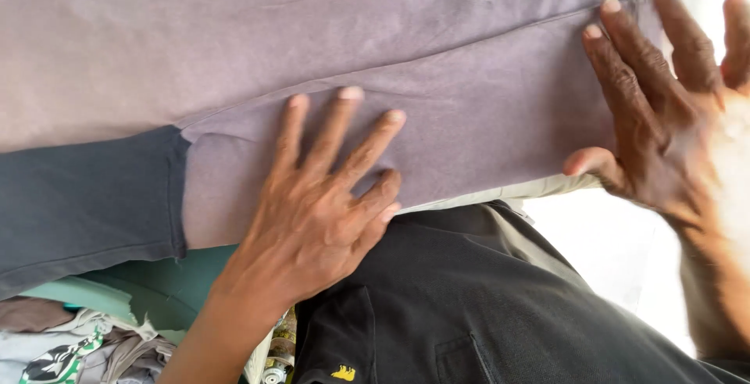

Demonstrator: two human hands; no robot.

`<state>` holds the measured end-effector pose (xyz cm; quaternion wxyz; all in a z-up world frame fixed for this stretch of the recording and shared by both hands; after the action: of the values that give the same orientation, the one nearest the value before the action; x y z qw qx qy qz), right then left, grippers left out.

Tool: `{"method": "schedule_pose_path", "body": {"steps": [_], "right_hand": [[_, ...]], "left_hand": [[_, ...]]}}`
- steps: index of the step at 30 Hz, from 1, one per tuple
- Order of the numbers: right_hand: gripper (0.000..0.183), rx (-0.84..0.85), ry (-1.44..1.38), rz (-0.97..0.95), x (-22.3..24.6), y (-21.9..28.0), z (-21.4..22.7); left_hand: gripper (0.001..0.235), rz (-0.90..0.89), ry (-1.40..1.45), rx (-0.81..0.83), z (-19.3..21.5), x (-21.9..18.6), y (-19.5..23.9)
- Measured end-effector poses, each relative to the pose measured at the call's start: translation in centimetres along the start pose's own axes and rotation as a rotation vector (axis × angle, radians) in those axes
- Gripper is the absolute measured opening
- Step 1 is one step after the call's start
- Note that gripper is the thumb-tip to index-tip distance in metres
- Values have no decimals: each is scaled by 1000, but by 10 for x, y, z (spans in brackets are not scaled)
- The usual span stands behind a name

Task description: The person takes a grey t-shirt from a laundry basket and lays it on a bed. They smooth the fabric, fold the sleeves inward, and then fold the shirt in half and again into a compact rectangle. The folded shirt is placed on top of a stack of other folded clothes.

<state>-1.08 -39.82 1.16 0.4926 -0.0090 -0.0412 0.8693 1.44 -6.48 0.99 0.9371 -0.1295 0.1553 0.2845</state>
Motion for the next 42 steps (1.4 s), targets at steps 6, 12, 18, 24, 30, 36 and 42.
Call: {"method": "schedule_pose_path", "body": {"steps": [6,12,18,24,30,36,42], "right_hand": [[95,56,-197,-110,50,-40,-13],[104,168,-187,-268,15,-19,-15],[109,68,-168,-270,12,-14,-2],[88,93,-143,195,36,-12,-28],[46,-168,-106,340,4,24,-33],[54,-74,1,270,16,35,-37],[97,14,0,206,35,30,-15]], "left_hand": [[75,26,-261,116,-33,-6,-41],[94,173,-250,207,-22,-8,-47],[100,181,-254,211,-24,-5,-41],[119,145,-253,304,4,9,3],[115,486,-327,432,58,57,125],[113,489,-296,223,64,72,207],[92,368,-369,154,66,58,212]]}}
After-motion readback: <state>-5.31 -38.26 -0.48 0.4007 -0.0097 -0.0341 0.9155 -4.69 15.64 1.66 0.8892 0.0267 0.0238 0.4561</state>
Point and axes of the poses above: each hand's wrist, its own y-axis away from the middle knuckle, its own z-axis out of the back of the hand, x = y × z, the point moved 2 cm from there along -y, towards the middle knuckle, and after that the axes turned 1 degree about -z, right-handed, at the moved point
